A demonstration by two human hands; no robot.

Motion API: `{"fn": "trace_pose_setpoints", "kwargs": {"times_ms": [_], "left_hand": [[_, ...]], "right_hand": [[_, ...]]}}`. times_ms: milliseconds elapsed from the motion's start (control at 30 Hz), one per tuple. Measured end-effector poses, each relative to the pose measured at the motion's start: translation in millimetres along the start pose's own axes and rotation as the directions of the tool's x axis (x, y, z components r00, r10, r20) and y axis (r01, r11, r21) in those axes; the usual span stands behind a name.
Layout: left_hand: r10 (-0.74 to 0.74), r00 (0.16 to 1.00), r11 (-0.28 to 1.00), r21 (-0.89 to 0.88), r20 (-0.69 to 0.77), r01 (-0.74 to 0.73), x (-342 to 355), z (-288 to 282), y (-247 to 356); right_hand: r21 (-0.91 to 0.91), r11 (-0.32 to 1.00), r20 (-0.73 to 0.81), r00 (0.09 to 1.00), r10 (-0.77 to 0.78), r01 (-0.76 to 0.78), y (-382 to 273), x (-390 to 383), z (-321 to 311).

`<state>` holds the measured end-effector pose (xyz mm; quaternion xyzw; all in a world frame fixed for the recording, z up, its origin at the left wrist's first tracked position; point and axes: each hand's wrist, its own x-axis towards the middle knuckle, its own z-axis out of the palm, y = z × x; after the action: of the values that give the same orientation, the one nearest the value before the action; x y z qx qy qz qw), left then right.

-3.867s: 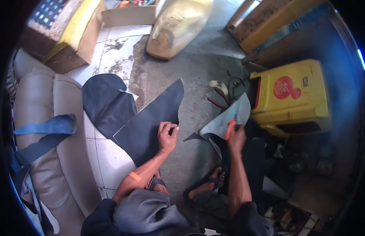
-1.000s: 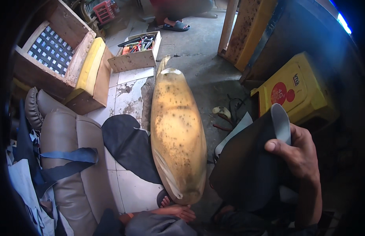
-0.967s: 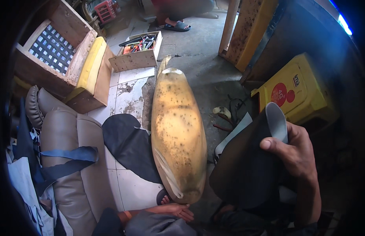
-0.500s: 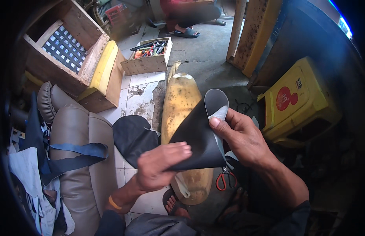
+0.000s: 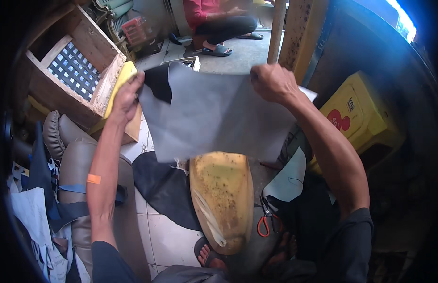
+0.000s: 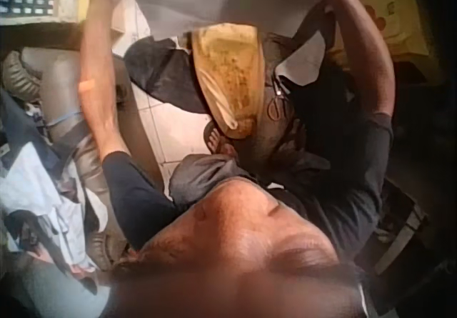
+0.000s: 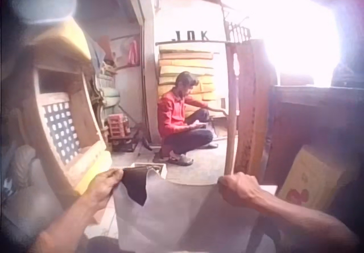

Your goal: The person sorts through a pile of fabric scraps and selects a large piece of black material. They then sit on the floor, place the material over a yellow foam cushion, and use scissors to cut the material into a specific shape.

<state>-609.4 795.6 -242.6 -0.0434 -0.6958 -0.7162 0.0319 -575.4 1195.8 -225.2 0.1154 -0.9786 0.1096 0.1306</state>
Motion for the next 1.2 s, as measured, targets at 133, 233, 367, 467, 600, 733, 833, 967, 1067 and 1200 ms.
{"fn": "trace_pose_setpoints", "kwargs": {"times_ms": [133,233,367,467,600,733,833,967,1067,1200], "left_hand": [[0.327,0.945,0.942,-0.074,-0.027,-0.328,8,-16,44],[0.390,0.920,0.918,-0.092,0.041,-0.385,-28,-21,7],[0.145,0.989,0.986,0.083,-0.020,-0.143,-81,-50,-121],[-0.170,0.977,0.985,0.019,-0.130,0.174,-123,-50,-230],[-0.517,0.856,0.804,-0.346,-0.006,0.483,-168,-47,-308],[-0.629,0.777,0.642,-0.587,-0.036,0.493,-171,-21,-278],[-0.620,0.781,0.735,-0.403,-0.075,0.545,-163,-52,-302],[-0.641,0.753,0.767,-0.170,-0.151,0.619,-143,-33,-321],[-0.689,0.713,0.711,-0.306,-0.127,0.633,-125,-34,-332],[-0.827,0.546,0.432,-0.468,0.135,0.770,-114,-57,-319]], "right_hand": [[-0.122,0.976,-0.535,0.816,-0.219,0.182,-10,11,-6],[-0.139,0.967,-0.528,0.811,-0.253,0.212,-3,-7,21],[-0.032,0.979,-0.431,0.881,-0.193,0.200,-5,-43,123],[0.081,0.990,-0.298,0.951,-0.086,0.115,4,-92,233],[0.210,0.978,-0.116,0.993,0.002,0.023,6,-151,311],[0.427,0.904,-0.004,1.000,0.028,-0.024,14,-158,302],[0.702,0.639,0.258,0.948,0.185,-0.315,20,-140,298],[0.641,0.344,0.455,0.701,0.549,-0.686,57,-116,339],[0.648,0.098,0.645,0.612,0.458,-0.756,71,-99,355],[0.457,-0.136,0.883,0.431,0.186,-0.879,52,-72,338]]}}
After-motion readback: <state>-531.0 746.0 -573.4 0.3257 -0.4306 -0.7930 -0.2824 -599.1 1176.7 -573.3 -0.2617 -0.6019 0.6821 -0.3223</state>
